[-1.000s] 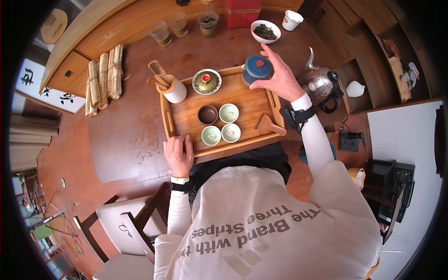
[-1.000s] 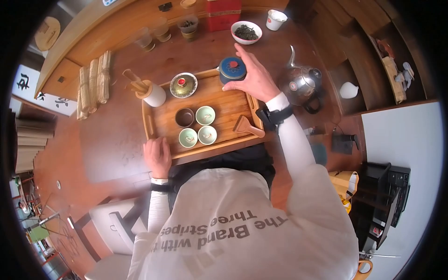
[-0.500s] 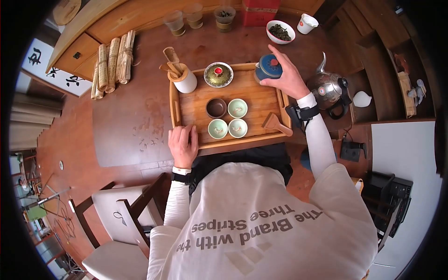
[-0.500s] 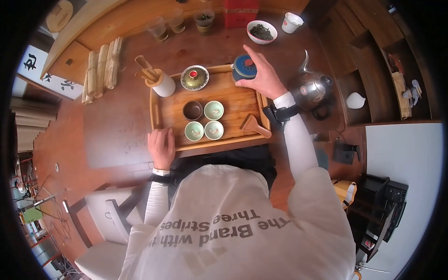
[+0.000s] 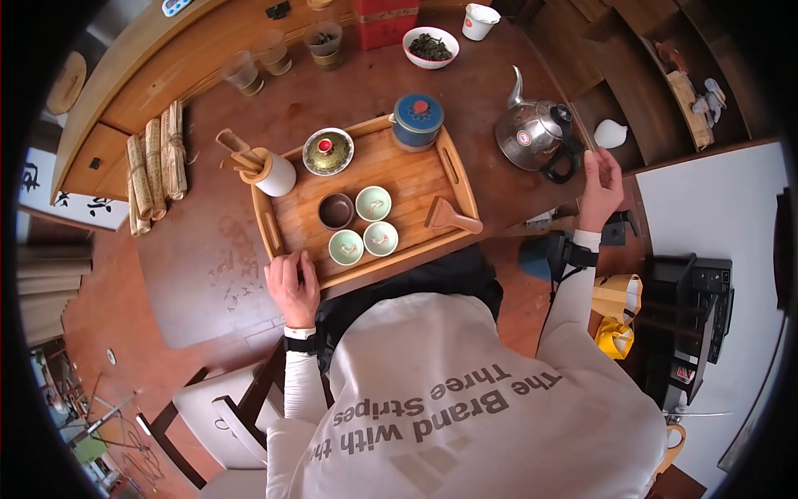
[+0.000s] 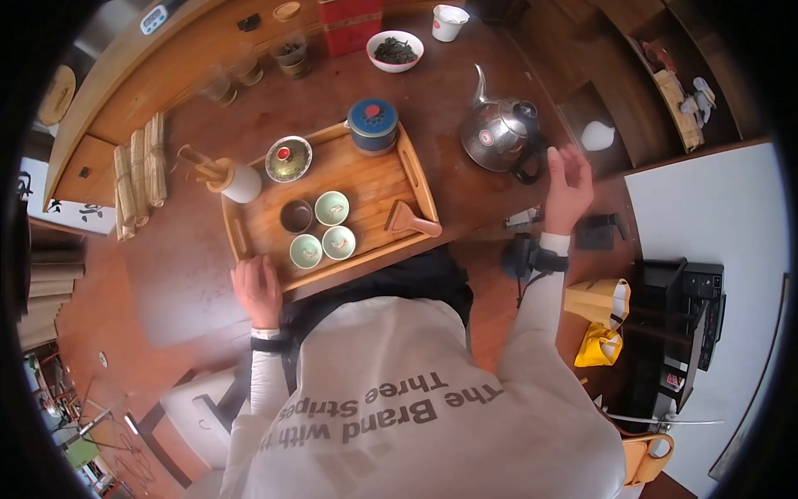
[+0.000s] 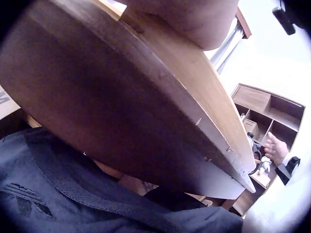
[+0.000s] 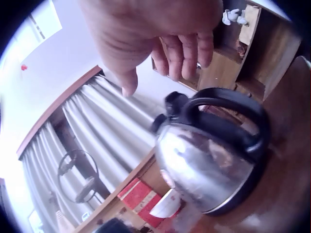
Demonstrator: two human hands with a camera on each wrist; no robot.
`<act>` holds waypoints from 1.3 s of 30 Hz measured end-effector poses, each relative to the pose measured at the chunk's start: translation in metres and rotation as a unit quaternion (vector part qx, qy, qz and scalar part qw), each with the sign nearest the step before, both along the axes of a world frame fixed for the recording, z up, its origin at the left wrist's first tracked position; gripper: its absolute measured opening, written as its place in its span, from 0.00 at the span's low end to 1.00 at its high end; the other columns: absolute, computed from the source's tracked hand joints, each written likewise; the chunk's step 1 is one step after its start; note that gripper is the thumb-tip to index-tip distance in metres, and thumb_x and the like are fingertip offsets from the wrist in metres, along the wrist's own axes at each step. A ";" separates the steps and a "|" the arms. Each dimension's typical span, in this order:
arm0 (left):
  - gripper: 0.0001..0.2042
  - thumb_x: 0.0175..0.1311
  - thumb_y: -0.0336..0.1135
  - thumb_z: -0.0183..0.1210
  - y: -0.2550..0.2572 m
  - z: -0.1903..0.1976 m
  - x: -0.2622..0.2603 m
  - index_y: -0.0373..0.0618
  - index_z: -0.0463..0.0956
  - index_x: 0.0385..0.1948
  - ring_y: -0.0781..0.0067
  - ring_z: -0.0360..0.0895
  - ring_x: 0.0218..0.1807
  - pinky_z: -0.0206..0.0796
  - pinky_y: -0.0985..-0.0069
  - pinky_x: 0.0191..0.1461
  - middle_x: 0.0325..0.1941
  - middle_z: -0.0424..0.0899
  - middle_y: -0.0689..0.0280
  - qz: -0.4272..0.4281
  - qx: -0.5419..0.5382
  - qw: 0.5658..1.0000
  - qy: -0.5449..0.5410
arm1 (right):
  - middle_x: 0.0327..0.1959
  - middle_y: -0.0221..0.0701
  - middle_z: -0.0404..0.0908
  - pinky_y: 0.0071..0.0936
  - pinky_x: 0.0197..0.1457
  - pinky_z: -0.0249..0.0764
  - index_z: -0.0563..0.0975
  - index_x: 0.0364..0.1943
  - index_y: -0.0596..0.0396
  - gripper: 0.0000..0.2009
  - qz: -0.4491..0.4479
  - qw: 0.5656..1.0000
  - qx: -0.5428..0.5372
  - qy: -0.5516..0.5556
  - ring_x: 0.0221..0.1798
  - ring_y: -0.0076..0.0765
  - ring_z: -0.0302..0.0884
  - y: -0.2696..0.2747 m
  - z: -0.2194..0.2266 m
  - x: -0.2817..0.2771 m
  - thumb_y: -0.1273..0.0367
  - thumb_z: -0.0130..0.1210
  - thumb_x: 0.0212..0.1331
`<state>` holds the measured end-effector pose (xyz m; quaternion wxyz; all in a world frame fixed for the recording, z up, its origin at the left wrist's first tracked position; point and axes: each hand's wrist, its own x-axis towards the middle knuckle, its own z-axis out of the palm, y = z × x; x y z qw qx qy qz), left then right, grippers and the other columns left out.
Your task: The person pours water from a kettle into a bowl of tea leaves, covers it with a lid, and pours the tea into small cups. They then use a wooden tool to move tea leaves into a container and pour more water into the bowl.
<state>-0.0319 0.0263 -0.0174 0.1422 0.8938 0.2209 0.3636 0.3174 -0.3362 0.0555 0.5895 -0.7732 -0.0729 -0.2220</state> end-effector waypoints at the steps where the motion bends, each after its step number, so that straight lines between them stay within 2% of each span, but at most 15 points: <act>1: 0.03 0.62 0.25 0.64 -0.001 0.001 -0.001 0.44 0.80 0.34 0.58 0.73 0.31 0.61 0.64 0.37 0.28 0.77 0.62 0.001 0.000 1.000 0.001 | 0.46 0.32 0.84 0.24 0.57 0.75 0.79 0.55 0.62 0.18 0.006 1.000 0.001 0.002 0.49 0.25 0.79 -0.007 -0.011 0.006 0.71 0.68 0.62; 3: 0.03 0.62 0.25 0.64 0.000 0.001 -0.001 0.44 0.79 0.34 0.58 0.73 0.31 0.61 0.64 0.37 0.28 0.77 0.61 0.006 0.000 1.000 -0.001 | 0.45 0.30 0.83 0.22 0.57 0.74 0.79 0.53 0.63 0.18 0.025 0.992 -0.048 0.112 0.49 0.24 0.79 -0.011 -0.040 0.017 0.68 0.69 0.62; 5: 0.03 0.62 0.26 0.64 0.000 0.000 0.000 0.43 0.79 0.34 0.57 0.73 0.30 0.60 0.64 0.37 0.27 0.75 0.61 0.003 -0.003 1.000 -0.010 | 0.43 0.29 0.83 0.20 0.53 0.74 0.80 0.50 0.64 0.19 0.104 0.988 0.007 0.110 0.45 0.22 0.78 -0.007 -0.056 0.025 0.65 0.70 0.62; 7: 0.03 0.62 0.26 0.65 0.000 -0.001 -0.001 0.43 0.79 0.33 0.57 0.73 0.30 0.60 0.64 0.37 0.27 0.75 0.61 0.010 -0.001 1.000 -0.002 | 0.38 0.27 0.82 0.19 0.45 0.71 0.81 0.47 0.63 0.18 0.078 0.986 0.063 0.136 0.38 0.19 0.75 -0.001 -0.059 0.025 0.62 0.69 0.63; 8: 0.03 0.62 0.26 0.65 0.000 0.000 0.000 0.43 0.79 0.33 0.57 0.73 0.30 0.60 0.64 0.37 0.27 0.75 0.61 0.017 0.000 1.000 0.001 | 0.30 0.24 0.81 0.18 0.34 0.64 0.83 0.42 0.61 0.16 0.070 0.986 0.058 0.138 0.29 0.17 0.69 0.001 -0.059 0.026 0.61 0.68 0.64; 11: 0.04 0.61 0.26 0.65 0.000 0.001 -0.002 0.43 0.79 0.33 0.57 0.73 0.31 0.60 0.64 0.37 0.27 0.75 0.61 0.011 0.000 1.000 -0.008 | 0.24 0.21 0.77 0.18 0.29 0.58 0.83 0.37 0.59 0.13 0.101 0.976 0.098 0.165 0.24 0.16 0.65 0.005 -0.058 0.030 0.62 0.69 0.63; 14: 0.03 0.62 0.27 0.64 -0.001 0.001 -0.002 0.44 0.79 0.34 0.54 0.73 0.32 0.62 0.62 0.38 0.29 0.77 0.60 0.012 -0.020 1.000 0.004 | 0.21 0.20 0.73 0.18 0.27 0.56 0.84 0.36 0.59 0.12 0.073 0.980 0.119 0.141 0.22 0.16 0.63 0.017 -0.045 0.027 0.63 0.69 0.62; 16: 0.05 0.61 0.26 0.65 0.000 0.006 0.000 0.43 0.79 0.36 0.58 0.73 0.31 0.61 0.64 0.37 0.28 0.75 0.62 0.001 -0.020 1.000 0.001 | 0.21 0.20 0.72 0.19 0.26 0.56 0.84 0.37 0.59 0.11 0.051 0.979 0.147 0.134 0.21 0.17 0.62 0.021 -0.032 0.022 0.65 0.69 0.62; 17: 0.05 0.61 0.26 0.65 0.000 0.010 0.001 0.43 0.79 0.36 0.58 0.73 0.31 0.61 0.64 0.37 0.28 0.75 0.62 0.002 -0.018 1.000 0.000 | 0.21 0.16 0.72 0.17 0.24 0.54 0.83 0.37 0.56 0.07 0.048 0.979 0.148 0.128 0.21 0.11 0.59 0.020 -0.026 0.020 0.67 0.66 0.66; 20: 0.07 0.63 0.28 0.65 -0.006 0.034 0.010 0.42 0.80 0.40 0.59 0.74 0.32 0.64 0.65 0.39 0.30 0.76 0.61 0.005 -0.085 0.996 0.021 | 0.18 0.14 0.61 0.19 0.23 0.51 0.73 0.26 0.47 0.15 0.039 0.973 0.189 0.124 0.20 0.11 0.53 0.023 0.014 0.001 0.62 0.63 0.70; 22: 0.10 0.64 0.29 0.64 -0.006 0.054 0.029 0.40 0.79 0.45 0.58 0.76 0.34 0.67 0.65 0.40 0.34 0.77 0.59 -0.009 -0.155 0.988 0.012 | 0.18 0.14 0.59 0.19 0.23 0.51 0.73 0.27 0.48 0.14 0.080 0.968 0.207 0.119 0.20 0.12 0.52 0.011 0.030 -0.007 0.61 0.61 0.71; 26: 0.14 0.64 0.31 0.64 0.011 0.075 0.085 0.39 0.78 0.49 0.56 0.78 0.37 0.71 0.63 0.43 0.40 0.79 0.57 -0.035 -0.148 0.988 0.013 | 0.19 0.16 0.56 0.19 0.24 0.49 0.72 0.30 0.50 0.16 0.169 0.949 0.239 0.118 0.20 0.13 0.49 0.007 0.070 -0.028 0.58 0.54 0.75; 31: 0.17 0.61 0.35 0.65 0.035 0.063 0.140 0.39 0.78 0.50 0.52 0.81 0.40 0.74 0.59 0.44 0.40 0.79 0.55 -0.033 0.002 0.998 0.061 | 0.21 0.17 0.56 0.19 0.25 0.48 0.75 0.37 0.58 0.16 0.298 0.901 0.273 0.157 0.21 0.14 0.49 0.003 0.103 -0.045 0.58 0.51 0.77; 34: 0.11 0.61 0.35 0.64 0.039 0.054 0.150 0.39 0.77 0.41 0.52 0.81 0.39 0.74 0.59 0.44 0.36 0.79 0.55 -0.039 0.019 0.995 0.085 | 0.21 0.18 0.60 0.15 0.24 0.53 0.73 0.42 0.59 0.15 0.343 0.887 0.256 0.172 0.20 0.13 0.54 0.009 0.117 -0.054 0.59 0.47 0.78; 39: 0.08 0.62 0.33 0.62 0.044 0.045 0.156 0.40 0.74 0.33 0.51 0.82 0.38 0.74 0.59 0.43 0.36 0.79 0.55 -0.039 0.010 0.997 0.072 | 0.22 0.20 0.62 0.18 0.25 0.52 0.76 0.47 0.68 0.16 0.418 0.859 0.222 0.195 0.22 0.16 0.55 0.029 0.129 -0.055 0.64 0.50 0.75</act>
